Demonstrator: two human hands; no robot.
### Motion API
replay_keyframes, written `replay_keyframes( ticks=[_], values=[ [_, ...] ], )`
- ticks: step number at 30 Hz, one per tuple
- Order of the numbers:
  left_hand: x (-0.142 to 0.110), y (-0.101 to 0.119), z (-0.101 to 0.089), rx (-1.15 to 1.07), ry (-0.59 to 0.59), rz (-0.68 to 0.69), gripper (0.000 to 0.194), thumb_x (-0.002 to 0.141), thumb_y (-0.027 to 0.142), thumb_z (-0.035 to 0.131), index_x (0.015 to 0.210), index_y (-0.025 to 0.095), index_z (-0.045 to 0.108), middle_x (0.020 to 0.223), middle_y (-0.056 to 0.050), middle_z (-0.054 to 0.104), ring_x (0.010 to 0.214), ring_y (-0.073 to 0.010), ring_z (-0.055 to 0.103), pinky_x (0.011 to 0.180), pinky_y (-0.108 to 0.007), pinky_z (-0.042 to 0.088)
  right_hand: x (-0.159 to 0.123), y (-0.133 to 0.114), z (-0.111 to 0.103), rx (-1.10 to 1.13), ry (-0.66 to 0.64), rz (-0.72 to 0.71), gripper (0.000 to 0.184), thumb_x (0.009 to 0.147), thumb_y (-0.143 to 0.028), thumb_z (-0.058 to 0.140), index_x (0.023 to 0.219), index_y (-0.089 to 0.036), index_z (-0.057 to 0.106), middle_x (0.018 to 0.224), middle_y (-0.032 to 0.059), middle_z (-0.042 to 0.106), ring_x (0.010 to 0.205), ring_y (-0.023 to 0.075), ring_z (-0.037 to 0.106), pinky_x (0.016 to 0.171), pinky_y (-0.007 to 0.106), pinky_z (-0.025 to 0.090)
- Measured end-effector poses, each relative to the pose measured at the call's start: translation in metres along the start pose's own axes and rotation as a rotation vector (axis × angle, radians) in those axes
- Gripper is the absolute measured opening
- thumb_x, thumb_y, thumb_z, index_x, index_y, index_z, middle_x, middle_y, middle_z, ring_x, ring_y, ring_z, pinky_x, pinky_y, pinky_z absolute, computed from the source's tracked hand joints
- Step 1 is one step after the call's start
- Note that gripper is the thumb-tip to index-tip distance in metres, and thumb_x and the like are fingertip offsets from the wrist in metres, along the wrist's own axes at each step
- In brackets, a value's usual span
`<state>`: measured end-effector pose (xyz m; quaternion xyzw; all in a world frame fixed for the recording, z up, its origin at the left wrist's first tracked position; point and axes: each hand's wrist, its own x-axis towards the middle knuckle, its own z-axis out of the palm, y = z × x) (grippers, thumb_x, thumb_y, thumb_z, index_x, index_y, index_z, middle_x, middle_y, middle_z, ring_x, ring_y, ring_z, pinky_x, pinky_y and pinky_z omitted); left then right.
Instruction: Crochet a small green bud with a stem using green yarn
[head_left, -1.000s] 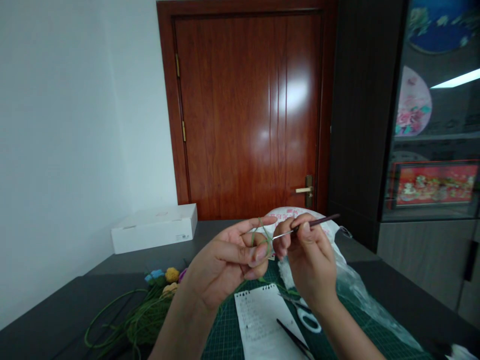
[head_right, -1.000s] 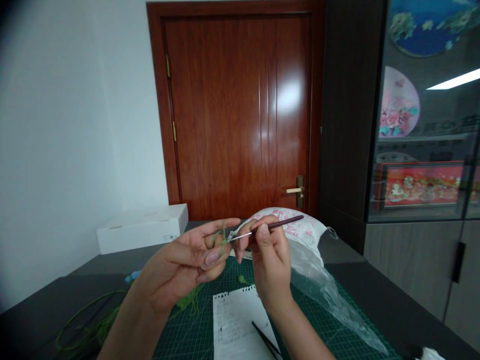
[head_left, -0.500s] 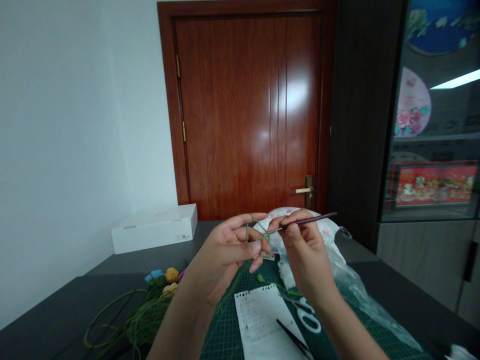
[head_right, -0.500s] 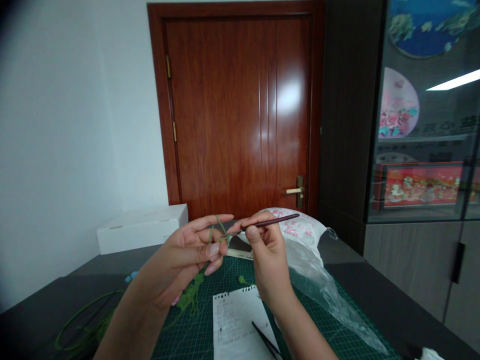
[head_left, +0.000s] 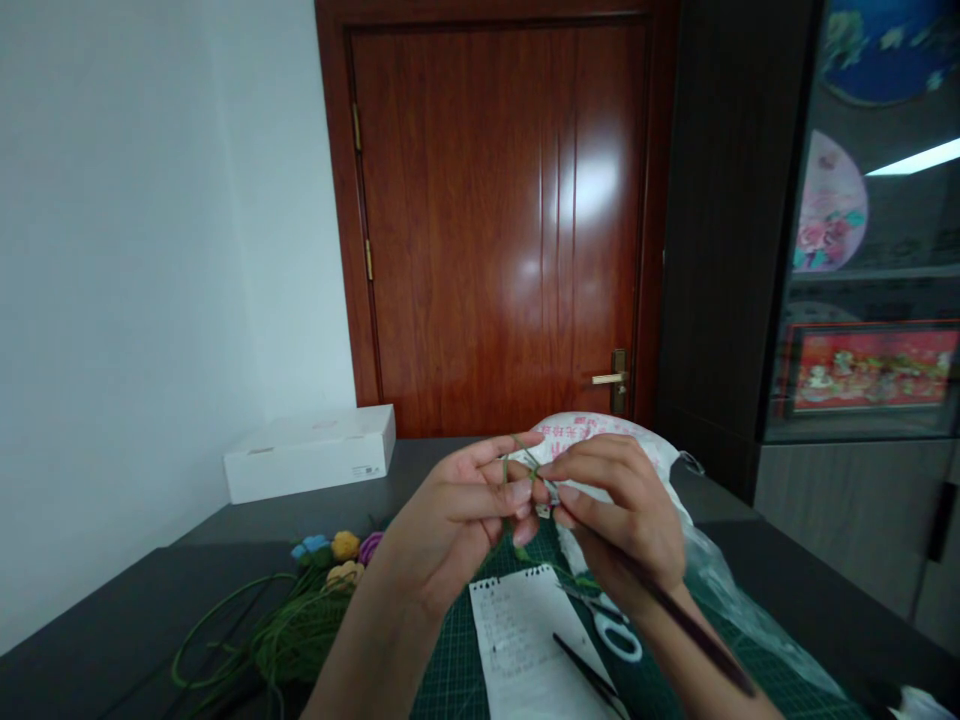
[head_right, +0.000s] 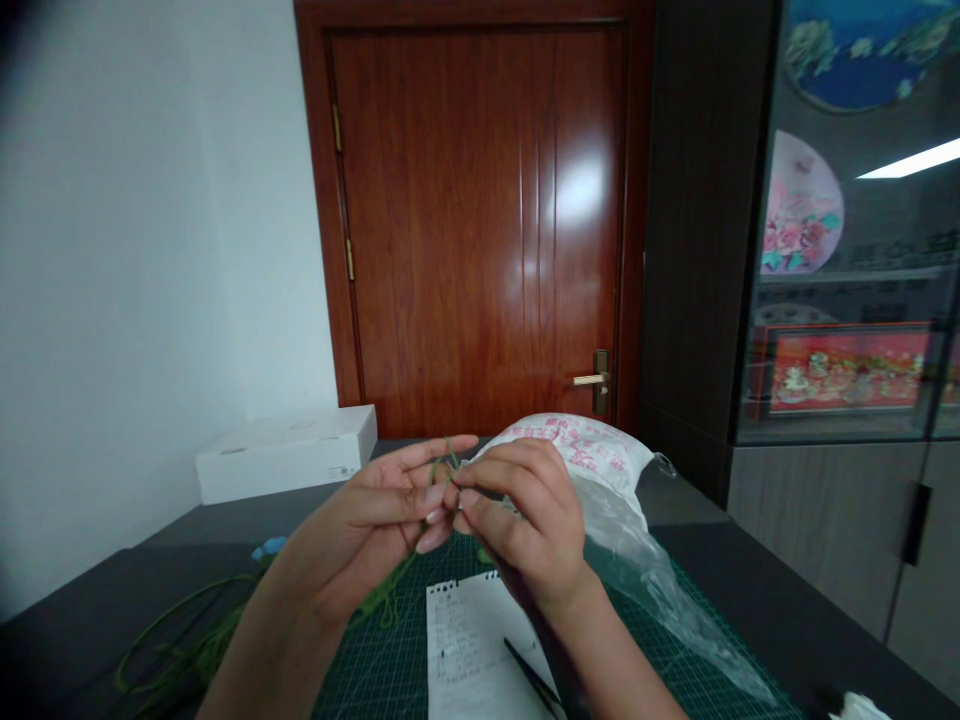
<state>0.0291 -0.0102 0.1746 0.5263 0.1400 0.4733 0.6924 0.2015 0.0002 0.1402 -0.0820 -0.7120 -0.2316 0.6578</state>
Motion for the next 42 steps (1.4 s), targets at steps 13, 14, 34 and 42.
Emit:
replay_keyframes(
  ticks=[13,14,34,42],
  values=[
    [-0.003,-0.002,0.005,0.338,0.083,0.237,0.065,0.081,0.012,0.074,0.141,0.009,0.051,0.074,-0.003,0.069,0.056,-0.0104,0.054,0.052,-0.024,0.04,0.002,-0.012,0.016,0.406,0.308,0.694,0.021,0.103,-0.026,0.052,0.082,-0.022,0.054,0.068,-0.0033,0.052,0.06,0.0122,0.049,0.06,0.027,0.041],
    [-0.003,-0.002,0.004,0.318,0.053,0.22,0.062,0.08,0.011,0.075,0.139,0.008,0.054,0.074,-0.003,0.069,0.057,-0.0101,0.053,0.052,-0.023,0.039,0.005,-0.012,0.015,0.55,0.302,0.809,0.024,0.102,-0.028,0.053,0.079,-0.022,0.052,0.065,-0.0043,0.049,0.058,0.0114,0.046,0.058,0.026,0.038],
    [-0.004,-0.007,0.013,-0.009,-0.044,0.054,0.047,0.075,0.006,0.073,0.122,0.006,0.068,0.072,-0.002,0.059,0.058,-0.0096,0.048,0.051,-0.022,0.038,-0.01,-0.005,0.013,0.059,0.133,0.16,0.019,0.091,-0.009,0.063,0.097,-0.027,0.065,0.077,-0.0005,0.069,0.07,0.0189,0.064,0.073,0.039,0.051],
    [0.001,0.003,-0.004,-0.089,-0.142,-0.086,0.047,0.069,0.002,0.071,0.116,0.006,0.074,0.074,-0.005,0.058,0.053,-0.0062,0.037,0.045,-0.019,0.027,0.002,-0.015,0.023,0.877,0.379,0.712,0.014,0.104,-0.029,0.052,0.092,-0.025,0.059,0.071,-0.0018,0.061,0.066,0.0159,0.058,0.068,0.032,0.05]
  ],
)
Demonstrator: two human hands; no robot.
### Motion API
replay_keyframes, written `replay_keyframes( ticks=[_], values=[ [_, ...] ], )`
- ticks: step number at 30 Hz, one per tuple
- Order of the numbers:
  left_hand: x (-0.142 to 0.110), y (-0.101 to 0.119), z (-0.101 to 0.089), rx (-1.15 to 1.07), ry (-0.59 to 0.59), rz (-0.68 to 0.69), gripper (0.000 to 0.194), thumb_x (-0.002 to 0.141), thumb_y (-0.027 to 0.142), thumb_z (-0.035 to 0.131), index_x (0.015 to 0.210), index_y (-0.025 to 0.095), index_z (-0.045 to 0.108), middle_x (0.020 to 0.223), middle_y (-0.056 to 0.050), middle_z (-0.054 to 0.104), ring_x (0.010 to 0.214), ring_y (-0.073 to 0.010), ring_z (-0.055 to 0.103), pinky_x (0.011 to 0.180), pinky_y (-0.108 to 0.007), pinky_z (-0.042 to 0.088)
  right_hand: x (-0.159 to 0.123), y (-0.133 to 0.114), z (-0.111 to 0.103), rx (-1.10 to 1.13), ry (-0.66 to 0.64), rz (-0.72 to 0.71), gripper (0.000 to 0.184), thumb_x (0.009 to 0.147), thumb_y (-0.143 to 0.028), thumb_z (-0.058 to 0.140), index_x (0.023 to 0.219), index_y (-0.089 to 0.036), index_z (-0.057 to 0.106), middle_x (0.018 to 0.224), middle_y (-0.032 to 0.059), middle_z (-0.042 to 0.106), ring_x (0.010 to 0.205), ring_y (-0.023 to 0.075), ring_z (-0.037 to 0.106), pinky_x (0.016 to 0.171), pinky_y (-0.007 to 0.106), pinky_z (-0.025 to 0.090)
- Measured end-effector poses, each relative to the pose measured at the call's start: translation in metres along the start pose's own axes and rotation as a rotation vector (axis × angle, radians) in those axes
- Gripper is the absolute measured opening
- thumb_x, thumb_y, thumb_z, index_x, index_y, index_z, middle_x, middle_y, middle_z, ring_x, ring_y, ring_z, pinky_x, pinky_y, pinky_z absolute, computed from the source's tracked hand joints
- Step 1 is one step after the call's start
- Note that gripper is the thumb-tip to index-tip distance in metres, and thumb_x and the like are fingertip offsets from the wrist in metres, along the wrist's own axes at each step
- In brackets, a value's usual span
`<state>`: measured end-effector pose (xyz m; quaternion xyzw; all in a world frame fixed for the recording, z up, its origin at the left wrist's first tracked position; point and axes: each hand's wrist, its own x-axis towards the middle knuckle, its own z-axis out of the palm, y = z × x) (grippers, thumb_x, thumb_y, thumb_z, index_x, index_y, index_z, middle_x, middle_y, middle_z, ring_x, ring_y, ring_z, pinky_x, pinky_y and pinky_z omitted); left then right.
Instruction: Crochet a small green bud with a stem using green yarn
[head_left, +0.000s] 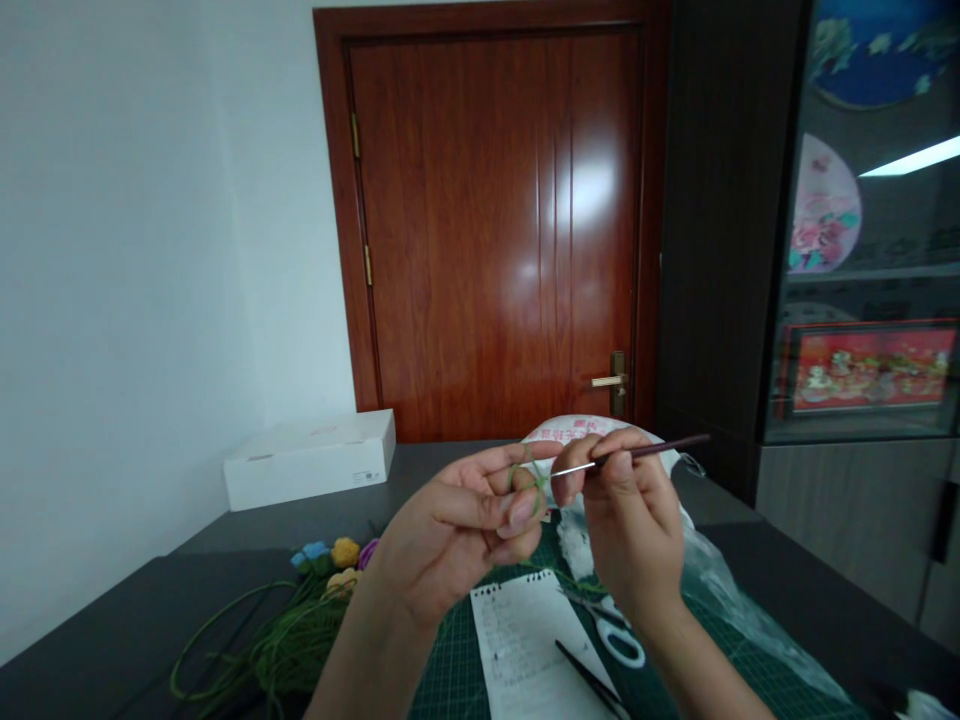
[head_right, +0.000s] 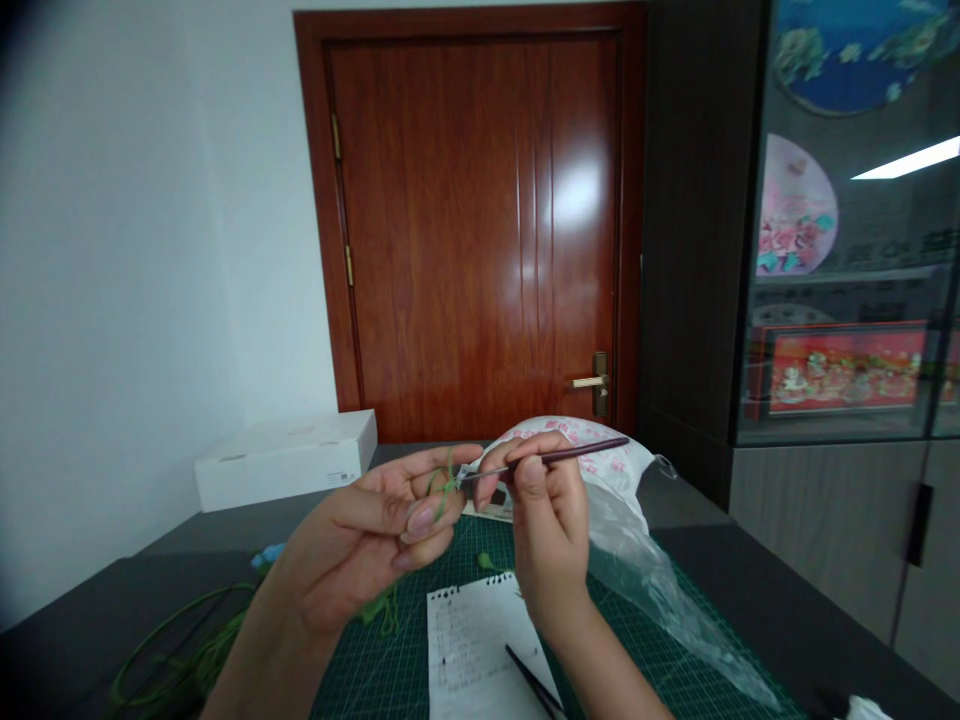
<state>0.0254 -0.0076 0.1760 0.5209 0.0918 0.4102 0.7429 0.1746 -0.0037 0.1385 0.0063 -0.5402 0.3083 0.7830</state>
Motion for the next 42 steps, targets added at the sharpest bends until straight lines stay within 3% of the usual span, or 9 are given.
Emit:
replay_keyframes(
  ticks=[5,10,20,25,28,31,34,38,42],
  values=[
    [0.0,-0.002,0.001,0.103,0.046,0.082,0.046,0.068,0.007,0.076,0.115,0.008,0.075,0.077,-0.008,0.064,0.058,-0.0098,0.047,0.047,-0.02,0.031,0.004,-0.004,0.003,0.121,-0.05,0.3,0.028,0.103,-0.033,0.054,0.078,-0.023,0.056,0.069,-0.0023,0.058,0.063,0.0145,0.055,0.073,0.033,0.051],
    [-0.002,-0.006,0.008,0.228,0.102,0.209,0.05,0.077,0.008,0.077,0.126,0.011,0.069,0.075,-0.006,0.069,0.059,-0.012,0.055,0.05,-0.022,0.041,0.004,0.003,-0.001,-0.129,-0.054,0.082,0.01,0.09,-0.028,0.076,0.087,-0.024,0.067,0.093,0.0022,0.071,0.094,0.0188,0.067,0.088,0.034,0.052],
    [-0.003,0.005,-0.003,0.147,0.072,0.139,0.035,0.078,0.009,0.077,0.113,0.006,0.076,0.072,-0.006,0.068,0.053,-0.0093,0.055,0.049,-0.021,0.04,0.008,0.001,-0.007,-0.024,-0.064,0.127,0.013,0.097,-0.037,0.066,0.092,-0.026,0.061,0.082,-0.0008,0.073,0.085,0.0183,0.068,0.09,0.037,0.05],
    [-0.003,0.003,-0.001,0.123,0.088,0.137,0.039,0.076,0.01,0.079,0.114,0.006,0.074,0.071,-0.006,0.068,0.054,-0.01,0.054,0.048,-0.021,0.04,0.012,-0.012,-0.015,-0.375,-0.203,-0.19,0.004,0.099,-0.026,0.061,0.098,-0.028,0.064,0.088,0.002,0.076,0.088,0.0232,0.071,0.086,0.044,0.053],
    [-0.002,-0.002,0.005,0.067,0.114,0.121,0.042,0.073,0.007,0.08,0.115,0.006,0.073,0.072,-0.006,0.068,0.058,-0.011,0.056,0.051,-0.021,0.043,0.009,-0.016,-0.019,-0.709,-0.34,-0.5,0.022,0.09,-0.014,0.069,0.103,-0.032,0.067,0.095,0.0014,0.078,0.089,0.0249,0.071,0.084,0.046,0.053],
    [0.0,-0.007,0.011,0.021,0.134,0.109,0.04,0.073,0.006,0.08,0.112,0.006,0.072,0.074,-0.005,0.068,0.061,-0.0112,0.058,0.055,-0.022,0.045,0.003,-0.012,-0.018,-0.949,-0.234,-0.672,0.032,0.083,-0.006,0.07,0.099,-0.034,0.067,0.089,0.0,0.076,0.08,0.0236,0.069,0.077,0.044,0.052],
    [0.0,-0.009,0.014,0.139,0.199,0.223,0.042,0.076,0.009,0.079,0.116,0.007,0.069,0.074,-0.004,0.068,0.062,-0.0118,0.059,0.056,-0.023,0.046,-0.003,-0.005,-0.016,-1.061,-0.159,-0.749,0.033,0.082,-0.005,0.067,0.098,-0.034,0.066,0.086,-0.0003,0.072,0.076,0.0221,0.064,0.075,0.043,0.05],
    [-0.002,-0.007,0.015,0.399,0.288,0.333,0.052,0.081,0.013,0.076,0.131,0.01,0.061,0.074,-0.002,0.07,0.056,-0.0113,0.057,0.057,-0.025,0.044,-0.005,-0.005,-0.013,-0.938,-0.133,-0.578,0.018,0.09,-0.014,0.062,0.101,-0.028,0.064,0.085,0.0026,0.065,0.08,0.0216,0.061,0.076,0.04,0.048],
    [-0.001,-0.006,0.011,0.441,0.259,0.307,0.046,0.083,0.014,0.073,0.127,0.009,0.062,0.072,-0.002,0.069,0.056,-0.0115,0.057,0.056,-0.026,0.044,0.003,-0.013,-0.01,-0.525,0.033,-0.126,0.016,0.101,-0.026,0.053,0.086,-0.023,0.06,0.075,0.0001,0.058,0.069,0.0163,0.054,0.067,0.032,0.043]
  ],
)
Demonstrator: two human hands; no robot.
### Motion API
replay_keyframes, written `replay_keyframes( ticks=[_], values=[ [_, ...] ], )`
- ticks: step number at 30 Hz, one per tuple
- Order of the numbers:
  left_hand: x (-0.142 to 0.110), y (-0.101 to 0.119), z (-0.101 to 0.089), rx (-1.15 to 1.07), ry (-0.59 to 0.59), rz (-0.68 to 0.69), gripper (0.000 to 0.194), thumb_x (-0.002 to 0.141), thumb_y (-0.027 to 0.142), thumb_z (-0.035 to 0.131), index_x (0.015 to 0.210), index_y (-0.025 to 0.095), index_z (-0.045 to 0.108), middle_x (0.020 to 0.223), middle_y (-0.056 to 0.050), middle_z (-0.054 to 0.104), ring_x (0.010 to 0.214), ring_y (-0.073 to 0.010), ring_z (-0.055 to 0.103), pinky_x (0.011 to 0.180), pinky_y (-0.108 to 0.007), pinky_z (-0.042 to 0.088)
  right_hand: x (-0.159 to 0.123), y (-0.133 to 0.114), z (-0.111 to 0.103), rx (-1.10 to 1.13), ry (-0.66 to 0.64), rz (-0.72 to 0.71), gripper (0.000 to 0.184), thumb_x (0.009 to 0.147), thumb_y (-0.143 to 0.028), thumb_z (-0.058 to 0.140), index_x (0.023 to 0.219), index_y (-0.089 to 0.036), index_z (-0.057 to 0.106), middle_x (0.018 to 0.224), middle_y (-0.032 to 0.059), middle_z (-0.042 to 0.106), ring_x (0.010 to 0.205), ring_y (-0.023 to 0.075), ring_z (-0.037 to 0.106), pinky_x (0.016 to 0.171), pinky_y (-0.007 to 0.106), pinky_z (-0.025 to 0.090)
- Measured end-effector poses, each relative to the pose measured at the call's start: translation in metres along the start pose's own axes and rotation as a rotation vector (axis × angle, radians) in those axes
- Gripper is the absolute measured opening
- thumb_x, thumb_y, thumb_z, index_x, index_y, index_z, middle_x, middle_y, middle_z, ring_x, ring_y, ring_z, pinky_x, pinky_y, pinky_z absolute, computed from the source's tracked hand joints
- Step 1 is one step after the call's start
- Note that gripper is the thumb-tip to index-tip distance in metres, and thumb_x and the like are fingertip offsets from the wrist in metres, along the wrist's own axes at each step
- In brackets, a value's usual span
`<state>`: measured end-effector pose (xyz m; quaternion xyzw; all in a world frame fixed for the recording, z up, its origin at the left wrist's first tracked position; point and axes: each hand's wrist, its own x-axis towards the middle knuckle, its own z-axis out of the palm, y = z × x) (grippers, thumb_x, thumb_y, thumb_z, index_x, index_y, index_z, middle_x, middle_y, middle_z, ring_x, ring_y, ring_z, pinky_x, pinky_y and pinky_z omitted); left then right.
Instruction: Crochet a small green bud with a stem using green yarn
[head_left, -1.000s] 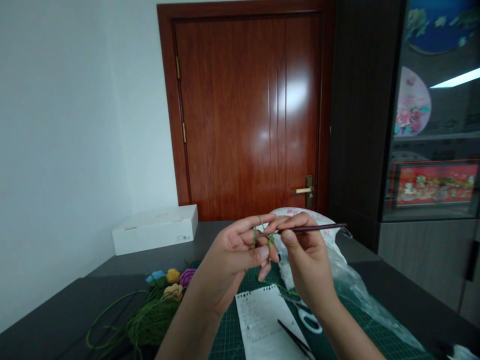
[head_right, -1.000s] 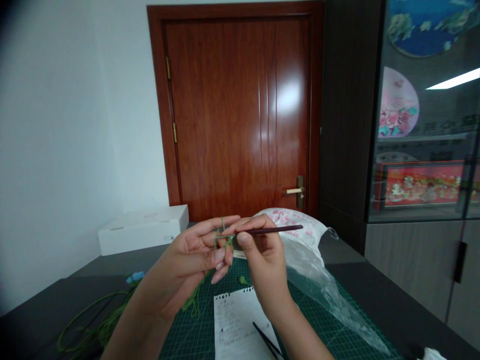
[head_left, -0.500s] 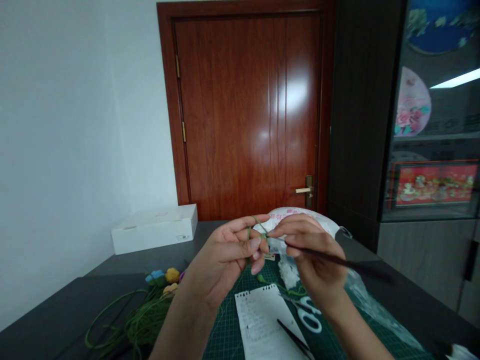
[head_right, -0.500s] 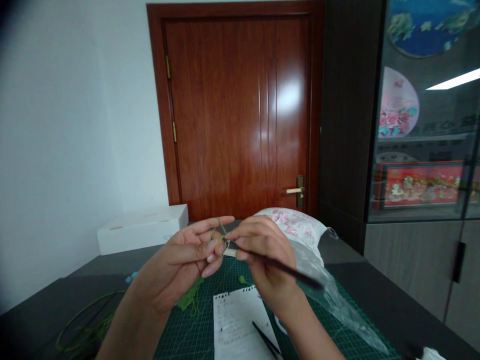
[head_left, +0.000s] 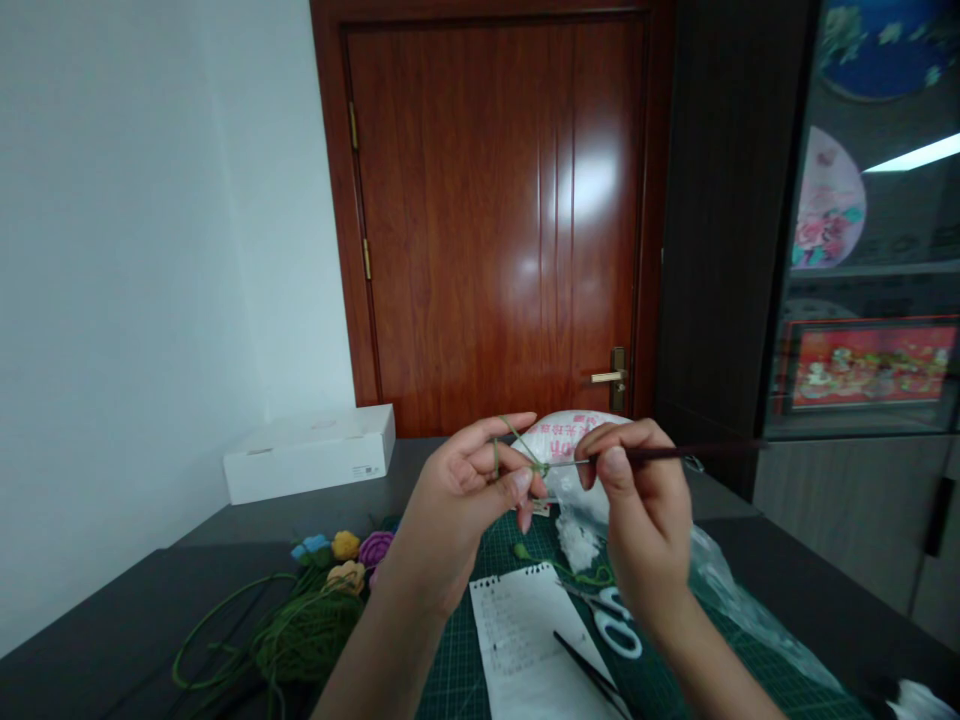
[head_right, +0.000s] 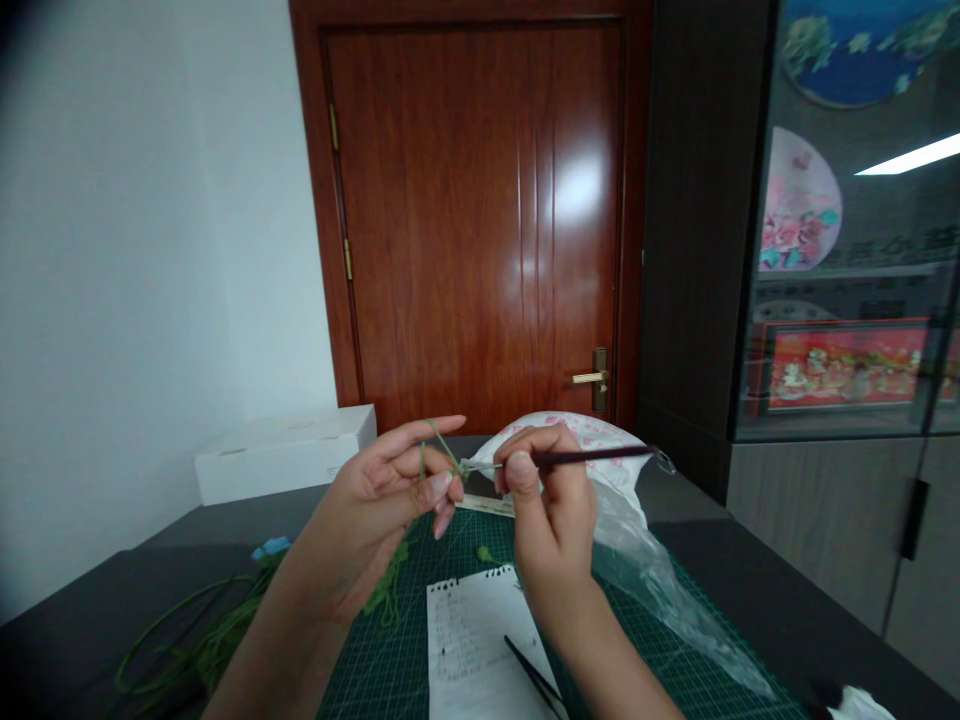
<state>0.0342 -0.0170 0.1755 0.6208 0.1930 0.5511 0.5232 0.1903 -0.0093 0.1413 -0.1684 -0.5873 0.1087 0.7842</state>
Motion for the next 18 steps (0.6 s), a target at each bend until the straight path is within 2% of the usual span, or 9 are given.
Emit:
replay_keyframes(
  ticks=[3,5,6,8,11,14,16,18],
  values=[
    [0.002,-0.003,-0.002,-0.07,-0.072,-0.035,0.04,0.08,0.015,0.075,0.119,0.009,0.067,0.071,-0.001,0.066,0.055,-0.0105,0.055,0.054,-0.025,0.041,0.008,0.0,0.001,0.386,-0.112,0.42,0.028,0.097,-0.038,0.062,0.076,-0.022,0.054,0.065,-0.0034,0.05,0.059,0.0132,0.046,0.058,0.027,0.038],
    [0.003,-0.005,-0.002,-0.1,-0.086,-0.04,0.041,0.079,0.015,0.076,0.119,0.01,0.069,0.071,-0.002,0.066,0.057,-0.0107,0.055,0.053,-0.024,0.041,0.01,0.002,0.005,0.572,-0.216,0.633,0.032,0.093,-0.042,0.069,0.075,-0.022,0.052,0.063,-0.0046,0.05,0.058,0.0126,0.045,0.057,0.026,0.04],
    [0.003,-0.005,-0.001,-0.1,-0.074,-0.03,0.041,0.079,0.015,0.076,0.119,0.011,0.069,0.072,-0.002,0.066,0.058,-0.0113,0.055,0.053,-0.025,0.041,0.009,0.004,0.007,0.63,-0.252,0.684,0.033,0.091,-0.042,0.071,0.075,-0.022,0.051,0.063,-0.0049,0.051,0.058,0.0128,0.047,0.057,0.026,0.042],
    [0.002,-0.006,0.0,-0.081,-0.028,0.003,0.041,0.08,0.015,0.076,0.12,0.012,0.069,0.074,-0.003,0.066,0.062,-0.0124,0.056,0.055,-0.025,0.042,0.006,0.007,0.012,0.681,-0.275,0.679,0.032,0.09,-0.041,0.073,0.078,-0.024,0.05,0.066,-0.005,0.054,0.062,0.0143,0.051,0.059,0.027,0.046],
    [0.001,-0.006,0.004,-0.057,0.023,0.034,0.042,0.082,0.016,0.075,0.123,0.012,0.067,0.074,-0.002,0.065,0.062,-0.0125,0.055,0.057,-0.026,0.043,0.002,0.01,0.014,0.541,-0.205,0.463,0.024,0.093,-0.034,0.071,0.083,-0.026,0.05,0.073,-0.0042,0.06,0.068,0.0157,0.058,0.065,0.03,0.05],
    [-0.002,-0.007,0.009,-0.05,0.063,0.064,0.047,0.082,0.015,0.075,0.127,0.011,0.065,0.072,-0.001,0.064,0.059,-0.0119,0.053,0.057,-0.026,0.043,0.001,0.01,0.006,0.084,-0.161,0.022,0.014,0.092,-0.021,0.069,0.083,-0.026,0.059,0.077,-0.002,0.066,0.071,0.0171,0.061,0.069,0.033,0.05],
    [-0.004,-0.007,0.012,-0.084,0.087,0.068,0.049,0.081,0.014,0.076,0.128,0.01,0.066,0.071,-0.001,0.064,0.061,-0.0119,0.053,0.057,-0.025,0.042,0.0,0.01,0.0,-0.199,-0.173,-0.268,0.015,0.089,-0.012,0.067,0.085,-0.026,0.066,0.077,-0.0001,0.069,0.072,0.0191,0.063,0.071,0.036,0.05],
    [-0.004,-0.007,0.013,-0.178,0.036,0.006,0.049,0.078,0.013,0.077,0.126,0.01,0.068,0.071,-0.001,0.063,0.06,-0.0112,0.052,0.054,-0.024,0.041,0.0,0.011,-0.004,-0.278,-0.188,-0.435,0.023,0.087,-0.006,0.065,0.094,-0.028,0.07,0.08,0.0007,0.072,0.074,0.0205,0.065,0.074,0.039,0.051]
  ],
)
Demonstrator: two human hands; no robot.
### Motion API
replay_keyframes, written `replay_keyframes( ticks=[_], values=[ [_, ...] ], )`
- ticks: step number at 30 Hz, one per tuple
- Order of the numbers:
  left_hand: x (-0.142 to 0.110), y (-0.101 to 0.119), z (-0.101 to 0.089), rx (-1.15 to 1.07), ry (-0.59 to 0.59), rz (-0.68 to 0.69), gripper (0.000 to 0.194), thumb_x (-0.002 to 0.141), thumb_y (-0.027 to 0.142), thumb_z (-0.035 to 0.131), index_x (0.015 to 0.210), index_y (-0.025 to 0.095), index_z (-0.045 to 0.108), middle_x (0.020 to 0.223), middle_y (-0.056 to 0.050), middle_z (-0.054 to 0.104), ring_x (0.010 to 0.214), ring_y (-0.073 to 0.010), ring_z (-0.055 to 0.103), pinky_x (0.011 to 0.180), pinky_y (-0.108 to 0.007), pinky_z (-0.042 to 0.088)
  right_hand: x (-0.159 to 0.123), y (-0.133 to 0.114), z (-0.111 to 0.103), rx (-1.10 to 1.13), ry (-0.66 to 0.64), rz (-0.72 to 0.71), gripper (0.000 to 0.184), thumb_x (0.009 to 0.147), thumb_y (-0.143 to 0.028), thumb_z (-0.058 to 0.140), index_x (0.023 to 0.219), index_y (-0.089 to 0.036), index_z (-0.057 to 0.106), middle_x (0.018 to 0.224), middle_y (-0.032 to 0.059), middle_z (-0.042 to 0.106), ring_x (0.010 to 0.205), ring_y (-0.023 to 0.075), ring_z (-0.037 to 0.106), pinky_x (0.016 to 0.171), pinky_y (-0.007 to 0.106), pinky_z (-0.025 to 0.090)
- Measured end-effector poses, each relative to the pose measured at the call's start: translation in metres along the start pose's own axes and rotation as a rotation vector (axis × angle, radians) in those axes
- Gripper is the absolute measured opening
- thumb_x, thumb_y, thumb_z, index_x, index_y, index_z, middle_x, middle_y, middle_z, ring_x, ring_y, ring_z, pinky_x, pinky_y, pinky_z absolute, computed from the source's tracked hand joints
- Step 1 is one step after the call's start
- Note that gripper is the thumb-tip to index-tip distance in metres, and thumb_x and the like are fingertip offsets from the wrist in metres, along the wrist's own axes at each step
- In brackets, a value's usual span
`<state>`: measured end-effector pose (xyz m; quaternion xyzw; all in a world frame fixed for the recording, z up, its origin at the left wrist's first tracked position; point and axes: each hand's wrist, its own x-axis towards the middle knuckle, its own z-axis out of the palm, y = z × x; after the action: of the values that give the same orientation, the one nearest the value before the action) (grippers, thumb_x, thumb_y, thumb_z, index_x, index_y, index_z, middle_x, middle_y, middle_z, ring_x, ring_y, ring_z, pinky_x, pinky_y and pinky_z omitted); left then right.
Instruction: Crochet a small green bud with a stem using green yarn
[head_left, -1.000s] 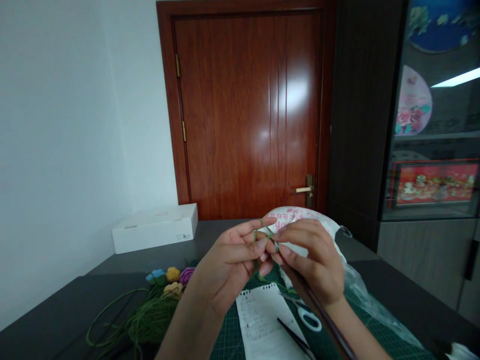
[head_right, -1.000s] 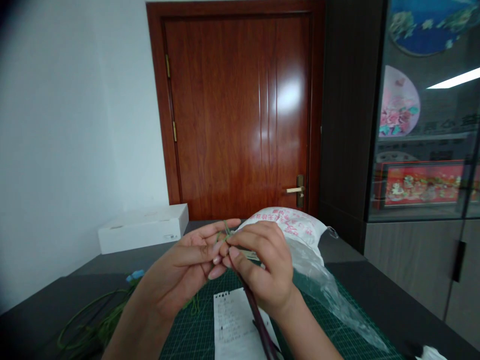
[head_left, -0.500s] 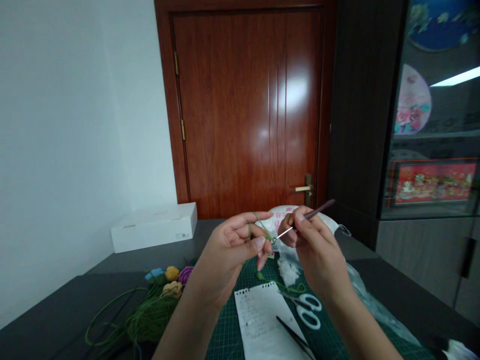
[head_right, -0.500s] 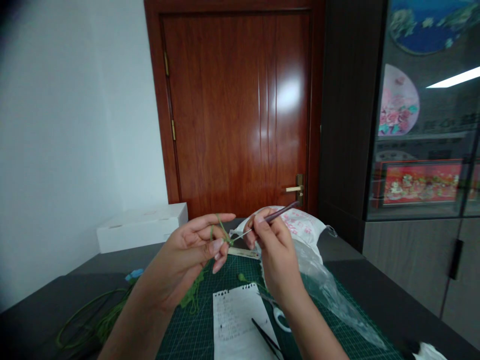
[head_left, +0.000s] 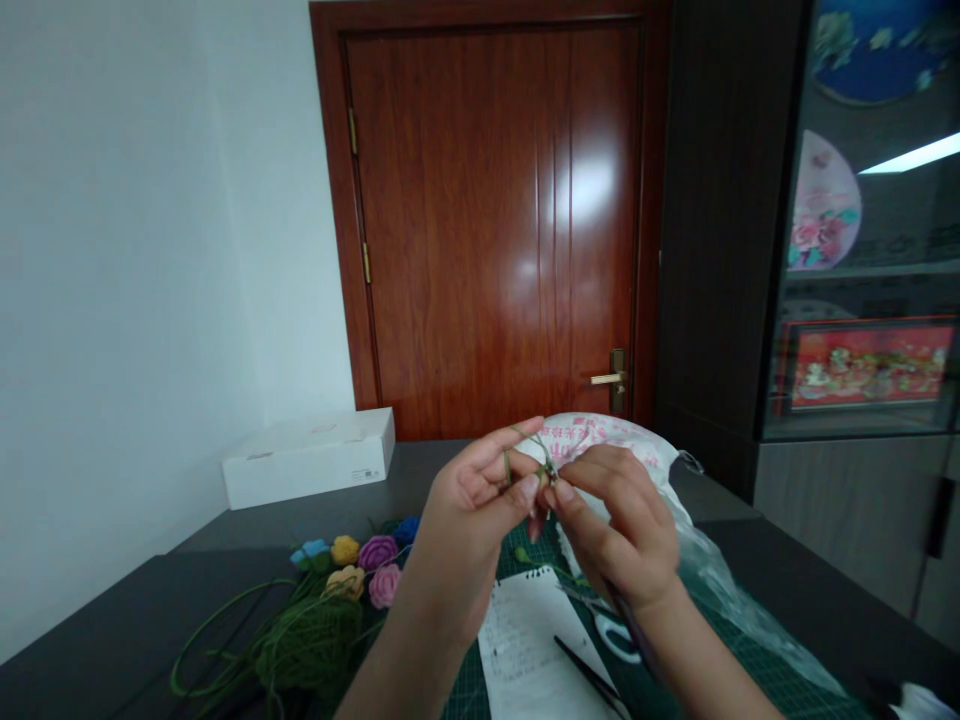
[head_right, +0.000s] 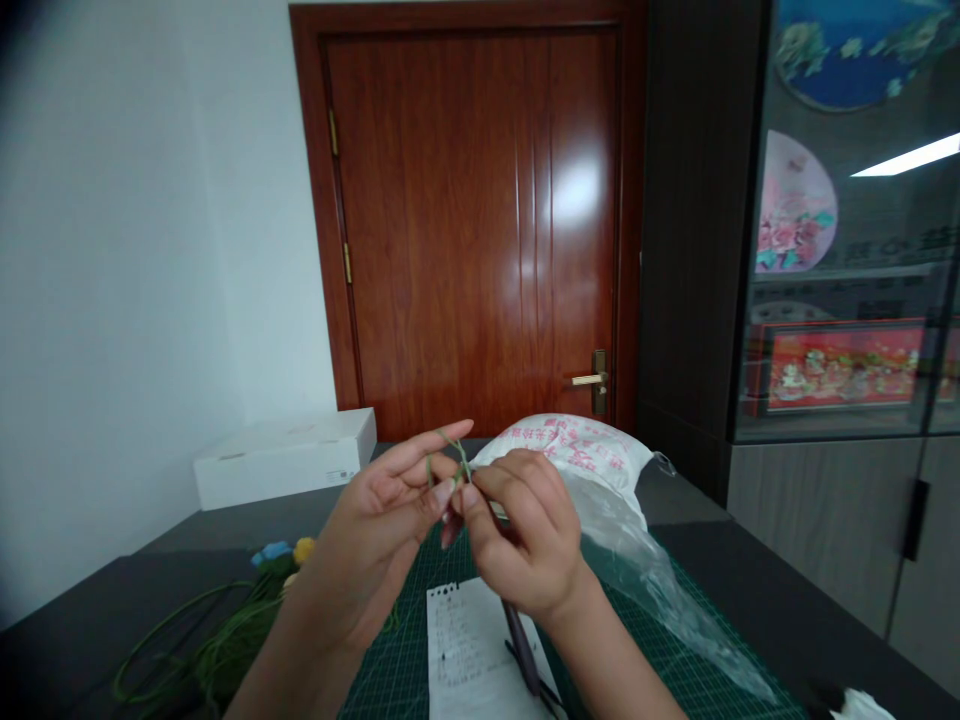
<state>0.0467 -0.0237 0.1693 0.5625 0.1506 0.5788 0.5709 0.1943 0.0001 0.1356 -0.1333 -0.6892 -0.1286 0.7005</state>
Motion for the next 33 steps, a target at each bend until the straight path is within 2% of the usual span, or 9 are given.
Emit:
replay_keyframes(
  ticks=[3,6,8,11,15,20,23,28,33],
  values=[
    [0.001,0.004,-0.003,-0.174,-0.173,-0.171,0.044,0.076,0.013,0.078,0.12,0.008,0.073,0.069,-0.002,0.061,0.054,-0.0091,0.049,0.05,-0.022,0.036,-0.002,-0.001,0.004,0.208,0.114,0.045,0.02,0.09,-0.01,0.067,0.098,-0.029,0.069,0.082,0.0006,0.07,0.077,0.0213,0.067,0.077,0.041,0.053],
    [0.003,0.008,-0.011,-0.259,-0.252,-0.244,0.041,0.077,0.008,0.075,0.118,0.006,0.075,0.068,-0.002,0.058,0.051,-0.0064,0.045,0.047,-0.019,0.033,0.0,-0.007,0.011,0.502,0.25,0.295,0.006,0.098,-0.023,0.062,0.096,-0.028,0.065,0.077,0.0002,0.066,0.074,0.0198,0.064,0.073,0.038,0.051],
    [0.005,0.009,-0.016,-0.289,-0.26,-0.253,0.039,0.076,0.004,0.073,0.115,0.005,0.076,0.066,-0.002,0.056,0.051,-0.0058,0.043,0.046,-0.018,0.032,0.004,-0.011,0.012,0.679,0.278,0.436,0.01,0.102,-0.029,0.057,0.094,-0.027,0.062,0.072,-0.0008,0.063,0.069,0.0179,0.061,0.067,0.033,0.049],
    [0.006,0.007,-0.021,-0.3,-0.285,-0.275,0.034,0.074,0.006,0.075,0.108,0.004,0.078,0.061,0.0,0.052,0.05,-0.0058,0.042,0.045,-0.018,0.032,0.009,-0.012,0.011,0.936,0.223,0.631,0.021,0.102,-0.031,0.056,0.082,-0.023,0.058,0.065,-0.0025,0.054,0.06,0.0143,0.052,0.057,0.027,0.043],
    [0.006,0.006,-0.018,-0.134,-0.23,-0.157,0.04,0.076,0.011,0.079,0.115,0.01,0.077,0.076,-0.006,0.067,0.059,-0.0099,0.055,0.054,-0.021,0.042,0.012,-0.01,0.012,1.102,0.051,0.814,0.026,0.099,-0.036,0.062,0.078,-0.023,0.056,0.066,-0.0034,0.055,0.056,0.0128,0.051,0.055,0.026,0.045],
    [0.002,0.01,-0.01,0.034,-0.126,-0.033,0.047,0.08,0.007,0.079,0.125,0.014,0.073,0.077,-0.004,0.073,0.072,-0.0109,0.065,0.076,-0.023,0.049,0.009,-0.008,0.017,0.797,0.101,0.582,0.011,0.088,-0.026,0.078,0.086,-0.023,0.067,0.093,0.0012,0.071,0.086,0.0162,0.067,0.077,0.03,0.054],
    [0.002,0.011,-0.012,0.014,-0.146,-0.053,0.043,0.081,0.008,0.078,0.124,0.011,0.072,0.073,-0.004,0.072,0.066,-0.0116,0.064,0.068,-0.023,0.049,0.006,-0.005,0.016,0.726,0.151,0.544,0.008,0.093,-0.028,0.074,0.09,-0.024,0.067,0.09,0.001,0.073,0.091,0.0168,0.069,0.087,0.032,0.053],
    [0.007,0.011,-0.021,-0.075,-0.18,-0.138,0.036,0.08,0.012,0.078,0.115,0.007,0.075,0.069,-0.005,0.07,0.058,-0.0118,0.061,0.058,-0.023,0.047,0.003,0.004,0.01,0.843,0.124,0.597,0.014,0.096,-0.037,0.068,0.094,-0.025,0.062,0.085,-0.001,0.072,0.087,0.0167,0.069,0.085,0.033,0.052],
    [0.007,0.013,-0.023,-0.122,-0.174,-0.172,0.039,0.075,0.014,0.082,0.112,0.005,0.076,0.065,-0.005,0.068,0.056,-0.0119,0.059,0.056,-0.023,0.047,0.009,0.004,-0.002,0.594,0.054,0.296,0.004,0.1,-0.029,0.062,0.099,-0.025,0.063,0.086,0.0016,0.074,0.084,0.02,0.07,0.083,0.04,0.055]
  ],
)
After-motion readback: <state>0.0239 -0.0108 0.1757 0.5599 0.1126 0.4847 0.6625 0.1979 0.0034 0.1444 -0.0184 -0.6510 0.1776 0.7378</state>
